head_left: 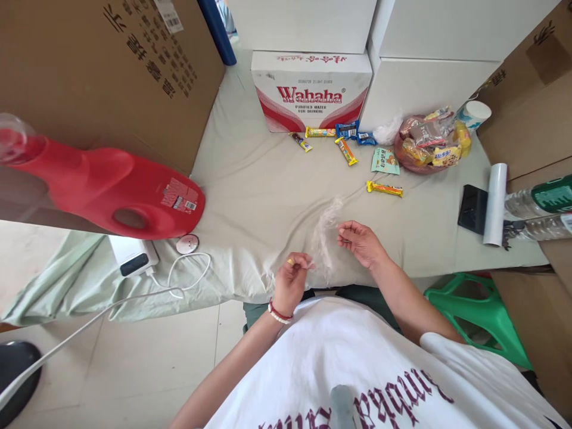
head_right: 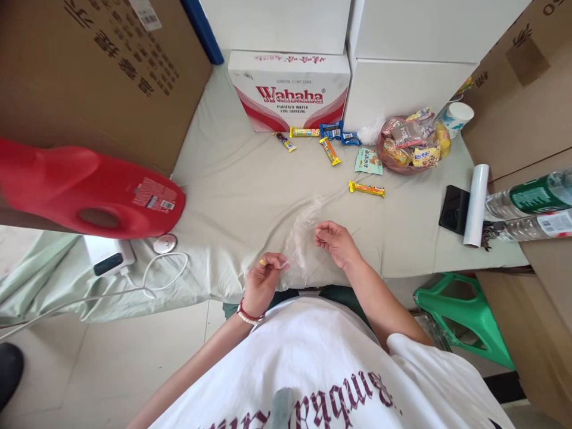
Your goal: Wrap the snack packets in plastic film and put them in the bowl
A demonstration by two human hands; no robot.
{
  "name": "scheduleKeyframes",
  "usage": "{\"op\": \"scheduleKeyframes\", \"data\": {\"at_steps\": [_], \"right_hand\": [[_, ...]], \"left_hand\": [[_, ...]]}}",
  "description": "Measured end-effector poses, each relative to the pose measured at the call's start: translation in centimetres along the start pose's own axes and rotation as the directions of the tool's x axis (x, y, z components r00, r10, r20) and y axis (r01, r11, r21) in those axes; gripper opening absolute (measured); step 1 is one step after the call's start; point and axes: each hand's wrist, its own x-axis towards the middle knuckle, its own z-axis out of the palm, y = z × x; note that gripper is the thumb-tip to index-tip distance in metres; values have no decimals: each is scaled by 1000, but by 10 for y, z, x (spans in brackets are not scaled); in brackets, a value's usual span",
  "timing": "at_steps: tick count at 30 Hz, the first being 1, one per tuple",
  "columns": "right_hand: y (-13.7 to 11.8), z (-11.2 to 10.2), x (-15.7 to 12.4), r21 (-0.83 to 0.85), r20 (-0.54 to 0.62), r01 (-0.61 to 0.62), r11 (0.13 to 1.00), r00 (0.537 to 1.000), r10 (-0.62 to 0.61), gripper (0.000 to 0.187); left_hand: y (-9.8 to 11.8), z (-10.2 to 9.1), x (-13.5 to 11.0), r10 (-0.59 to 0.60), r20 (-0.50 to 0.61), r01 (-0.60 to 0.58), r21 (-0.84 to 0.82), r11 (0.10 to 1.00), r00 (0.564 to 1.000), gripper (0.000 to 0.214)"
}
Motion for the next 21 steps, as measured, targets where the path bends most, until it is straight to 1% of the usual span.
{"op": "scheduleKeyframes", "data": {"at_steps": [2, 4, 5, 7, 8, 10, 12, 13, 14, 15, 16, 18, 19, 20, 21], "right_hand": [[-5, -8, 3, -17, -4, 20, 1000, 1000, -20, 44], [-7, -11, 2, -60, 5, 9, 998, 1000, -9, 40], [-6, -10, 1, -90, 21, -16, 996, 1000, 18, 40], [0, -3, 1, -165, 56, -77, 983, 995, 87, 41], [5, 3, 1, -208, 60, -92, 974, 992, 107, 41], [15, 16, 4, -304, 37, -60, 951, 997, 75, 41], [23, 28, 7, -398, 25, 17, 917, 1000, -7, 37], [26, 32, 9, -425, 35, 52, 904, 999, -41, 32], [28, 35, 9, -433, 54, 81, 898, 997, -64, 26], [29, 37, 10, -423, 75, 102, 900, 994, -77, 23], [28, 38, 9, -400, 98, 114, 909, 992, -81, 23], [26, 38, 7, -330, 141, 123, 936, 987, -80, 28], [24, 36, 5, -291, 164, 125, 948, 983, -79, 31], [22, 35, 3, -253, 188, 130, 959, 979, -83, 34], [20, 34, 1, -216, 213, 137, 967, 973, -90, 36]], "left_hand": [[-4, -19, -4, -65, -42, 66, 3, 998, 997, 7], [-7, -34, -9, -84, -41, 87, 73, 994, 996, 7], [-6, -38, -11, -81, -36, 84, 109, 990, 996, 8], [-3, -41, -15, -60, -23, 63, 164, 984, 998, 8], [-1, -40, -17, -47, 3, 45, 187, 981, 999, 8], [6, -35, -17, -34, 120, 6, 223, 975, 992, 9], [11, -31, -16, -62, 281, -6, 235, 972, 958, 15], [12, -30, -15, -91, 334, 11, 234, 972, 938, 18], [12, -29, -13, -130, 349, 50, 230, 972, 928, 19], [10, -30, -12, -176, 322, 107, 223, 969, 930, 20], [8, -31, -11, -227, 254, 175, 210, 962, 940, 20], [4, -32, -6, -310, 59, 296, 172, 940, 949, 22], [2, -31, -4, -332, -26, 332, 148, 932, 943, 24], [2, -30, -1, -337, -82, 345, 120, 931, 938, 29], [3, -27, 3, -331, -103, 340, 85, 937, 938, 35]]}}
